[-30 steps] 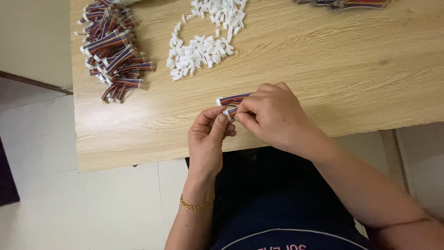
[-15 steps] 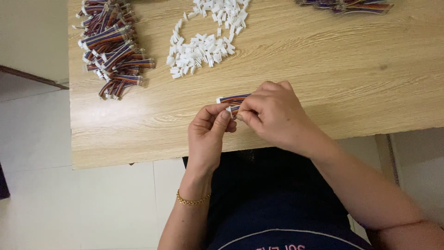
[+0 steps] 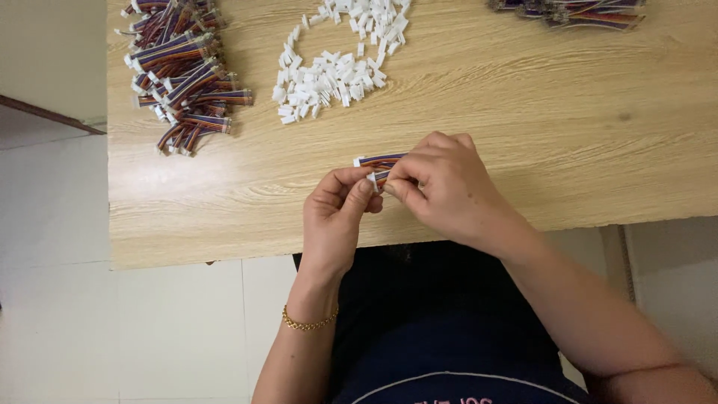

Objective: The person assembles small electronic components by inserting white plastic connectors onto the ends of multi-colored ribbon cables. They handle the cables and connectors by hand, aligning the wires and pushing the connectors into place on a wooden table.

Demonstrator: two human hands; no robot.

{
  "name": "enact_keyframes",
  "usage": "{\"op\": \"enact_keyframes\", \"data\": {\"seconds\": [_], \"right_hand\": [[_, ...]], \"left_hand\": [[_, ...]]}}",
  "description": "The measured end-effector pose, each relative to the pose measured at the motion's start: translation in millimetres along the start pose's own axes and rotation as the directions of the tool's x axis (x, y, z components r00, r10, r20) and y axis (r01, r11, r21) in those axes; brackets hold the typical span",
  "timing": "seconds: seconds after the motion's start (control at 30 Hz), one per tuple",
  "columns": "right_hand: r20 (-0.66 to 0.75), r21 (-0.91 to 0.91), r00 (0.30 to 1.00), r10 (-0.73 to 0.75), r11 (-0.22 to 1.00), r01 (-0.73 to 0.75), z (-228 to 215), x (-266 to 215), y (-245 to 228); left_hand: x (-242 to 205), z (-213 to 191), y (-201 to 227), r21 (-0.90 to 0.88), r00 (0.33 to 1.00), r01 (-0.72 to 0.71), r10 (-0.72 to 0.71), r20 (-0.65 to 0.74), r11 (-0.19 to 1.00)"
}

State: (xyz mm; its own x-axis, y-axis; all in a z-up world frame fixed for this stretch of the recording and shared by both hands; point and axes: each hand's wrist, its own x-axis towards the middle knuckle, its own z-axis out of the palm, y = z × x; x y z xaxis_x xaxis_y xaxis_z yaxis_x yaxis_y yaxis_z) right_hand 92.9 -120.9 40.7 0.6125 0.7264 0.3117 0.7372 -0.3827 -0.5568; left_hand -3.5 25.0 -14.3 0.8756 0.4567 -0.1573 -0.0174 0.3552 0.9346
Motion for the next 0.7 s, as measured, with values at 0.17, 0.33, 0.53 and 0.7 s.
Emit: {"op": "enact_keyframes", "data": {"seconds": [0.17,0.33,0.53,0.7], "right_hand": [[-0.046,-0.140,0.998,-0.047,0.989,0.040,1.1,0.1,-1.9],[0.006,-0.105,0.999,-0.042,0.994,0.042,-8.3,3.1,-10.7],[-0.002,-0.095,0.998,-0.062,0.994,0.062,-9.2,1.1,-11.6],[-0.040,-0.160,0.996,-0.085,0.984,0.078,-12.8,2.7,-21.0]], "left_hand": [[-4.4,3.8,10.4,-0.044,0.999,0.034,-0.034,0.003,0.998],[-2.9,-1.6,6.0,-0.034,0.999,0.044,-0.044,0.002,0.998],[-5.8,-4.0,3.8,-0.056,0.999,0.037,-0.037,0.003,0.998],[-14.6,4.5,18.4,-0.039,0.998,-0.046,0.047,0.030,0.998]]}}
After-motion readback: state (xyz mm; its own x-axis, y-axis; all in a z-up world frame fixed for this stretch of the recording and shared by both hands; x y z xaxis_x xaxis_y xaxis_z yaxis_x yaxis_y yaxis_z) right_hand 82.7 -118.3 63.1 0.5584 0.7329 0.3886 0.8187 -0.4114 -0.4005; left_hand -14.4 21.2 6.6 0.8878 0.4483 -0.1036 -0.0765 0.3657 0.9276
